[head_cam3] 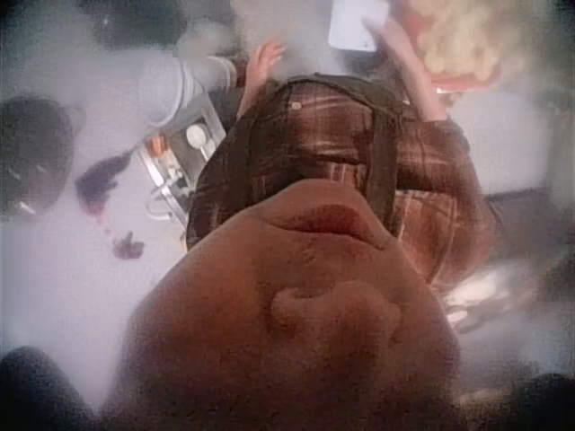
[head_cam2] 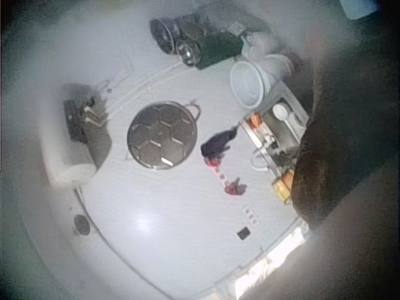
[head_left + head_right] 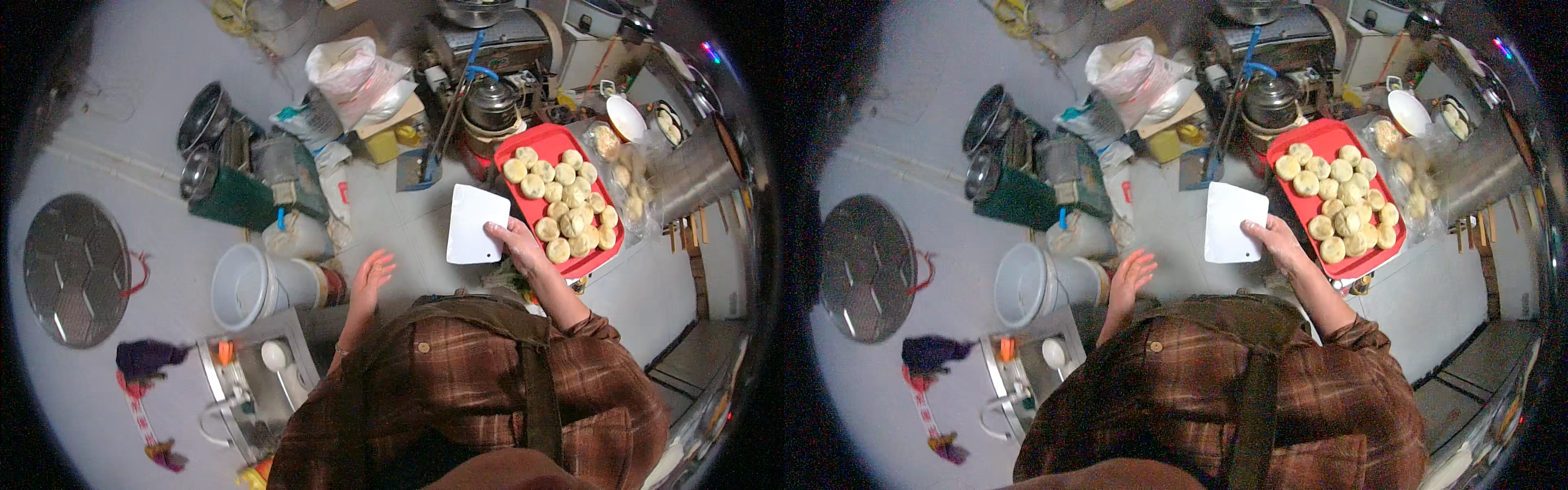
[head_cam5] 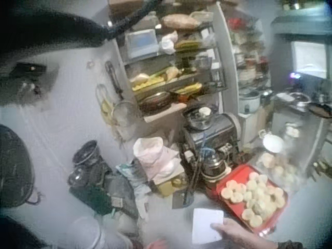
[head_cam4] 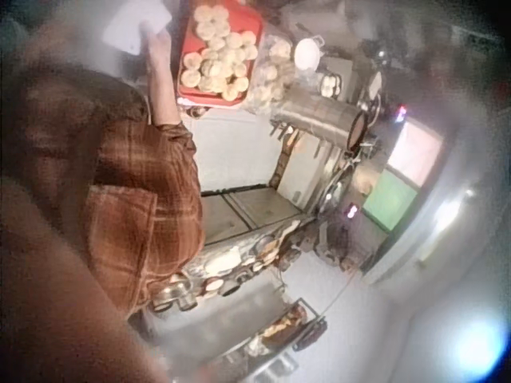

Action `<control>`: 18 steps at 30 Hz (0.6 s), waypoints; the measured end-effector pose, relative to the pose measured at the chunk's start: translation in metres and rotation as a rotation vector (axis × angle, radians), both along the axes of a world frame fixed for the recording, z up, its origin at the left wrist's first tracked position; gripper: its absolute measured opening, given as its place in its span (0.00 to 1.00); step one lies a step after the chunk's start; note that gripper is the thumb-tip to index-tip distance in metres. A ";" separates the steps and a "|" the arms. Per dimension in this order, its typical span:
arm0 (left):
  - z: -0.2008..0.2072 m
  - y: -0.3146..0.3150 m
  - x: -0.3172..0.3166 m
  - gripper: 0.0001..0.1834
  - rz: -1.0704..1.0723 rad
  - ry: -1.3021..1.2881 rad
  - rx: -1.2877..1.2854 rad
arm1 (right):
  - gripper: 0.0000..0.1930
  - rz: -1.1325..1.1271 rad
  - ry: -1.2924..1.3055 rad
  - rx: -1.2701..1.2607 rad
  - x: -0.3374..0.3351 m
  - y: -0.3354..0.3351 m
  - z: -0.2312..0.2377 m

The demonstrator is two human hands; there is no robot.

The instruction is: The person kneads a large mass of dough on a floured countertop, uses a dough scraper to cut and move portions, and places dough pieces onto a tray. The person also moves a bowl of filling and a metal tray, then adds a small amount of red flakes from a jar into a bowl.

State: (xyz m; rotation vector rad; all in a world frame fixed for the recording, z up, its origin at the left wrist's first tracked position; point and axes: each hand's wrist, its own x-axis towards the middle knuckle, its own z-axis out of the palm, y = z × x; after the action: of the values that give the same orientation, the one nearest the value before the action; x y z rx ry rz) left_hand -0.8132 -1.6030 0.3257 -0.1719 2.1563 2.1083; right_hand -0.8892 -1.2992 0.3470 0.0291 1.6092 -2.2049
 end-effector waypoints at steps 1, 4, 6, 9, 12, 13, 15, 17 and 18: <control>-0.003 -0.006 -0.020 0.24 -0.008 -0.031 -0.019 | 0.15 -0.053 -0.010 0.017 -0.008 0.000 -0.001; -0.012 -0.019 -0.086 0.23 -0.114 -0.145 0.129 | 0.16 -0.238 -0.021 0.064 -0.031 0.001 -0.005; -0.014 -0.027 -0.129 0.23 -0.234 -0.102 0.171 | 0.14 -0.388 -0.062 -0.001 -0.046 -0.002 -0.005; -0.002 -0.039 -0.203 0.23 -0.386 -0.025 0.083 | 0.14 -0.584 0.005 -0.173 -0.069 -0.018 0.000; 0.018 -0.043 -0.270 0.23 -0.472 0.017 0.032 | 0.14 -0.702 -0.006 -0.139 -0.088 -0.042 0.013; 0.024 -0.045 -0.290 0.22 -0.480 0.011 0.012 | 0.13 -0.691 0.007 -0.098 -0.092 -0.048 0.016; 0.032 -0.044 -0.318 0.23 -0.502 -0.012 0.004 | 0.15 -0.678 -0.011 -0.011 -0.098 -0.055 0.023; 0.037 -0.038 -0.344 0.23 -0.529 -0.045 0.016 | 0.15 -0.731 -0.014 -0.026 -0.104 -0.054 0.026; 0.038 -0.033 -0.354 0.23 -0.549 -0.047 0.030 | 0.16 -0.770 -0.029 -0.047 -0.106 -0.052 0.025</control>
State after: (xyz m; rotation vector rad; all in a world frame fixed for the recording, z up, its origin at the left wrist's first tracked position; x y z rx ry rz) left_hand -1.1673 -1.6355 0.3637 0.3326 1.8628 1.7928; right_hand -0.9953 -1.3511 0.3723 0.7815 1.7110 -2.7600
